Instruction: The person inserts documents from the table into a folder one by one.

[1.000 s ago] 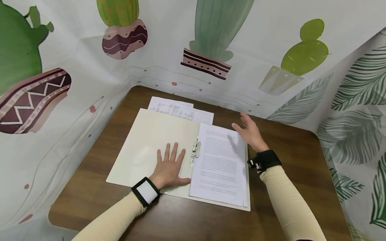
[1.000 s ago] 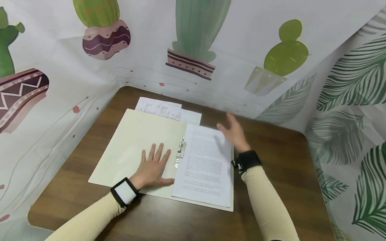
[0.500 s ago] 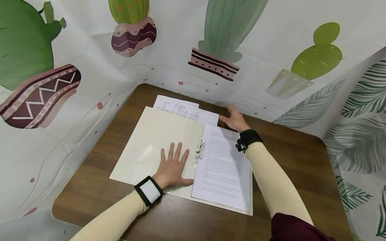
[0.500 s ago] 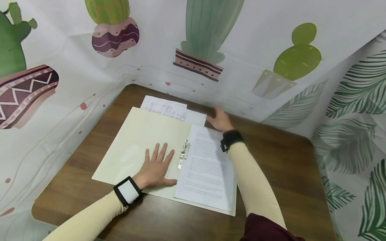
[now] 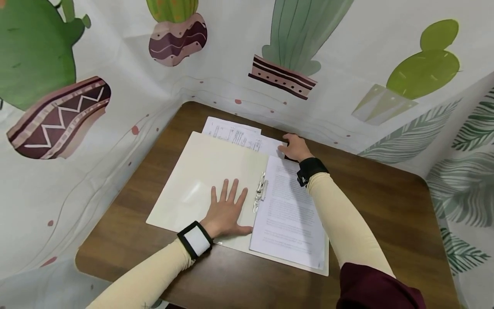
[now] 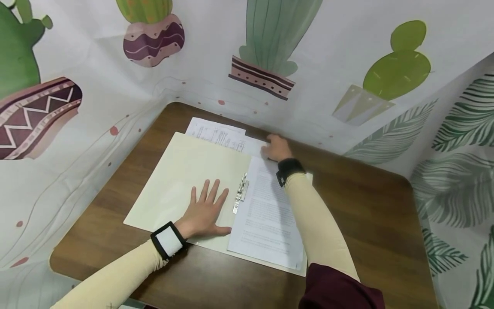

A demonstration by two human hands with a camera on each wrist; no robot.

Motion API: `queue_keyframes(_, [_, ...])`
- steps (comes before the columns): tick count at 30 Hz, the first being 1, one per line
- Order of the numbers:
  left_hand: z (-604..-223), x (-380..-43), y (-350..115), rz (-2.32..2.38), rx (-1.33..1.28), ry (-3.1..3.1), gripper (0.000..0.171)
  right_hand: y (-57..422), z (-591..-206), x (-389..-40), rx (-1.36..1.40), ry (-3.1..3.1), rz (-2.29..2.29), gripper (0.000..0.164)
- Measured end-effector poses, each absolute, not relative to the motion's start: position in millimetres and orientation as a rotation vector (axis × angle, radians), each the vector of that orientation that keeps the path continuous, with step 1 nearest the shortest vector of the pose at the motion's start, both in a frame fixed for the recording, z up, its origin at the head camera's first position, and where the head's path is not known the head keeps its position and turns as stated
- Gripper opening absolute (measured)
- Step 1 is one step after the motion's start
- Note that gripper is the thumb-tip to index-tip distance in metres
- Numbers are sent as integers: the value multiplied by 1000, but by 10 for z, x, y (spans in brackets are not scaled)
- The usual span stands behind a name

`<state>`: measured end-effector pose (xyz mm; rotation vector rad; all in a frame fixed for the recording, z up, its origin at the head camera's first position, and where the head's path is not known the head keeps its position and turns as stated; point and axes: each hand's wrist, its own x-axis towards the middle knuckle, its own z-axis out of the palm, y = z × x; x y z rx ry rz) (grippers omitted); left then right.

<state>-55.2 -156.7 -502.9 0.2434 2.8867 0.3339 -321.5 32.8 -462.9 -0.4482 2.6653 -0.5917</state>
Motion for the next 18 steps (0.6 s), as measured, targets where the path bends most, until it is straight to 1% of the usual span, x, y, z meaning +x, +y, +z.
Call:
queue_keyframes(7, [-5138, -489, -1551, 301, 210, 2814, 122, 275, -4771, -3157, -425, 2654, -633, 53])
queue_keyframes(11, [-5099, -535, -1552, 292, 215, 2810, 121, 282, -4768, -3207, -402, 2644, -771, 54])
queue_keyframes(15, [-5018, -620, -1567, 274, 229, 2822, 120, 289, -4722, -3282, -287, 2599, -946, 62])
queue_keyframes(18, [-4985, -665, -1575, 248, 233, 2809, 120, 294, -4688, -3307, -165, 2510, -1069, 73])
